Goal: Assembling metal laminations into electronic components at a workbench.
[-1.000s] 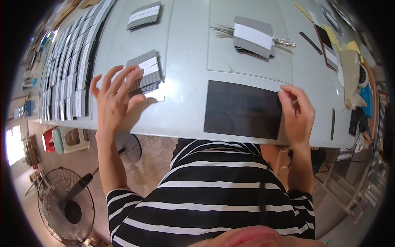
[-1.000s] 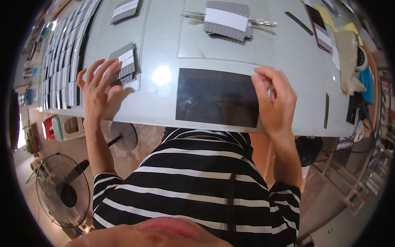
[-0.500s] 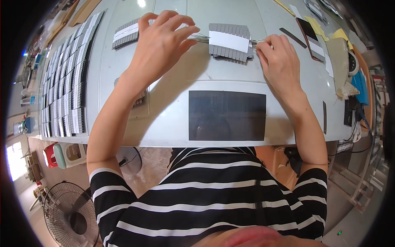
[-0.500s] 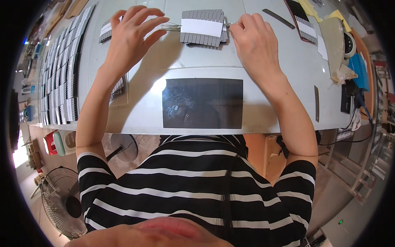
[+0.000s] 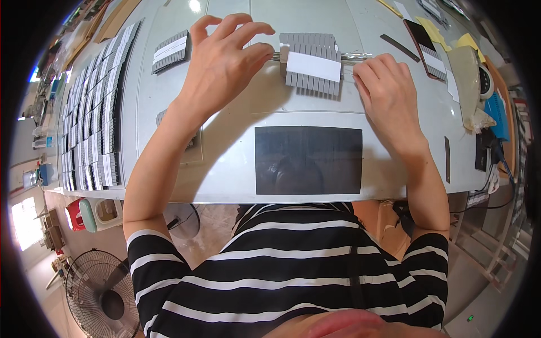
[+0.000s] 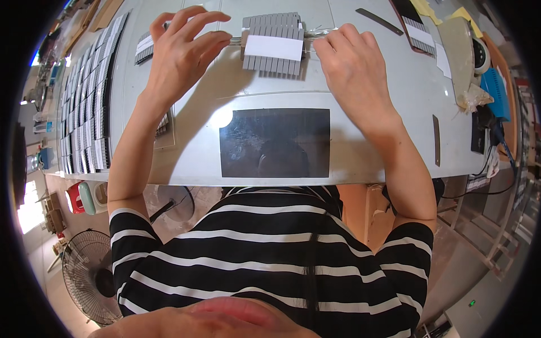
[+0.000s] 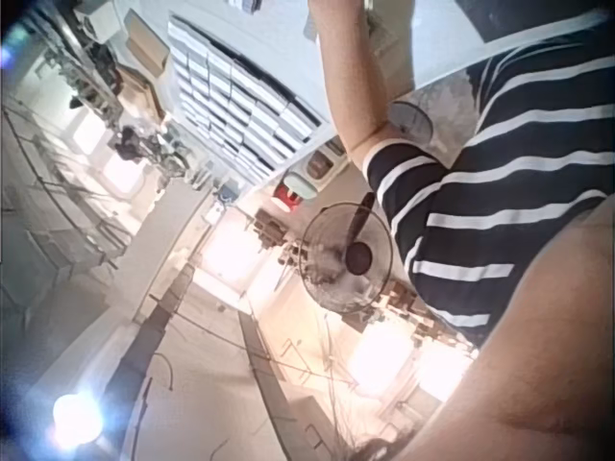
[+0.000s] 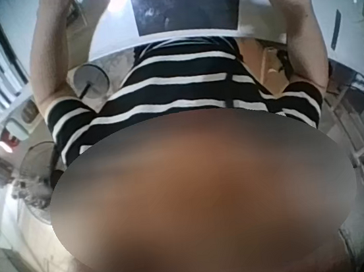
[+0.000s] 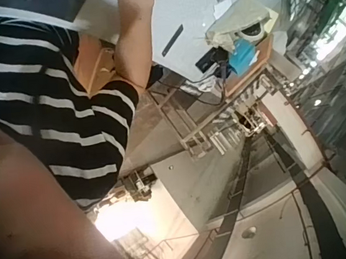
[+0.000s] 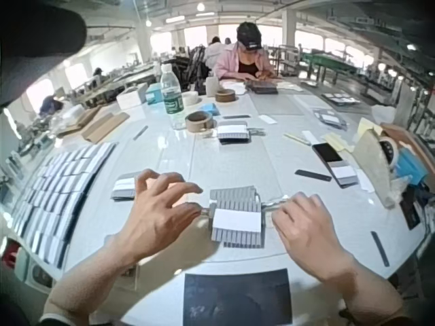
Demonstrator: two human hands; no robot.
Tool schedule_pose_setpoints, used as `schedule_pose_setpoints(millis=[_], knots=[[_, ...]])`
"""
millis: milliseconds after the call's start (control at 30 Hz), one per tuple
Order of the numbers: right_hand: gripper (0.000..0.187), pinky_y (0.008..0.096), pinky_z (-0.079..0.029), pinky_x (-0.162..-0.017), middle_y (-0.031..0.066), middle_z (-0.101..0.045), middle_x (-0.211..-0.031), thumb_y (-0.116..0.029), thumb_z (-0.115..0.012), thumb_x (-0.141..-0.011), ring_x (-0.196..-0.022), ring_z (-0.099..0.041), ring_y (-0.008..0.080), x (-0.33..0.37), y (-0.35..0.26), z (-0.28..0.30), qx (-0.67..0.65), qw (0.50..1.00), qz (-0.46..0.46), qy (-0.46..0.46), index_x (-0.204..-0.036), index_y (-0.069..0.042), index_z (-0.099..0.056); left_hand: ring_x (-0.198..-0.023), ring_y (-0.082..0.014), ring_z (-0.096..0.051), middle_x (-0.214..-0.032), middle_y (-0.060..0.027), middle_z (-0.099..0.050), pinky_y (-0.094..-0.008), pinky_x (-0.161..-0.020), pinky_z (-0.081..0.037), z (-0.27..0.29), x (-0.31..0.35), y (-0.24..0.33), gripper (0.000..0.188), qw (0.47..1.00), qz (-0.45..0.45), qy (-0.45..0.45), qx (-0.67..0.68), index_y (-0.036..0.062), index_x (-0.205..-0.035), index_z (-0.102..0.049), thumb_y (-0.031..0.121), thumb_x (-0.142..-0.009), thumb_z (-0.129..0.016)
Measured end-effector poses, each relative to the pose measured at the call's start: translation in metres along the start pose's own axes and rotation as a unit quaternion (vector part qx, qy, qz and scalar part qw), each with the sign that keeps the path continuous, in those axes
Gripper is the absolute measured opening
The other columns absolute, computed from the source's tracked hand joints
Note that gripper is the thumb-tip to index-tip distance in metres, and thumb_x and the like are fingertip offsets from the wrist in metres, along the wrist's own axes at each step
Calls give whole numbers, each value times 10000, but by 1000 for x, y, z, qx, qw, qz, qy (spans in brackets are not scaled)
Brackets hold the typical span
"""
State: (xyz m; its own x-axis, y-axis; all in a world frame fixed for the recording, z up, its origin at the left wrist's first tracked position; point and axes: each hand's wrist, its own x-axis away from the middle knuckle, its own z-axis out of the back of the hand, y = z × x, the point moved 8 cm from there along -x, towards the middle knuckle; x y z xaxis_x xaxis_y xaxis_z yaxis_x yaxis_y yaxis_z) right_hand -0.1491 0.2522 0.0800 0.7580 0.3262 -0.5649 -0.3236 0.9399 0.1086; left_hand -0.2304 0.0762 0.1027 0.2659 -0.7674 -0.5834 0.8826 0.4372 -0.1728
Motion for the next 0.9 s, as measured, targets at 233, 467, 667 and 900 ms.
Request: schedule_pose_setpoints(millis=[233, 467, 667, 900], knots=[[126, 345, -430, -741, 41, -604, -818, 21, -657, -745, -859, -575, 217, 25, -31, 38, -66, 996, -3, -60, -845, -49, -625, -1120, -175, -576, -1148, 46, -661, -460, -982, -290, 41, 32, 44, 103, 997, 24, -68, 26, 159, -868, -697, 123, -778, -733], [157, 355, -433, -724, 49, -597, -812, -2, -712, -768, -833, -578, 242, 68, -49, 37, -178, 974, -56, -125, -882, -58, -620, -1083, -184, -587, -1145, 31, -657, -465, -983, -285, 48, 77, 86, 109, 988, 64, -113, 89, 129, -889, -688, 118, -784, -717], [173, 363, -452, -760, 66, -614, -830, -23, -705, -827, -826, -574, 272, 82, -41, 32, -291, 938, -137, -130, -988, -56, -651, -1152, -208, -564, -1246, 23, -630, -476, -1028, -261, 41, 92, 100, 342, 976, 106, -126, 145, 160, -1084, -671, 256, -775, -784], [191, 364, -455, -759, 64, -604, -815, -3, -658, -852, -819, -570, 273, 73, -50, 37, -322, 930, -156, -89, -1033, -65, -657, -1276, -265, -494, -1363, 29, -600, -520, -1070, -226, 27, 99, 118, 585, 966, 73, -181, 169, 209, -1234, -666, 617, -815, -660]])
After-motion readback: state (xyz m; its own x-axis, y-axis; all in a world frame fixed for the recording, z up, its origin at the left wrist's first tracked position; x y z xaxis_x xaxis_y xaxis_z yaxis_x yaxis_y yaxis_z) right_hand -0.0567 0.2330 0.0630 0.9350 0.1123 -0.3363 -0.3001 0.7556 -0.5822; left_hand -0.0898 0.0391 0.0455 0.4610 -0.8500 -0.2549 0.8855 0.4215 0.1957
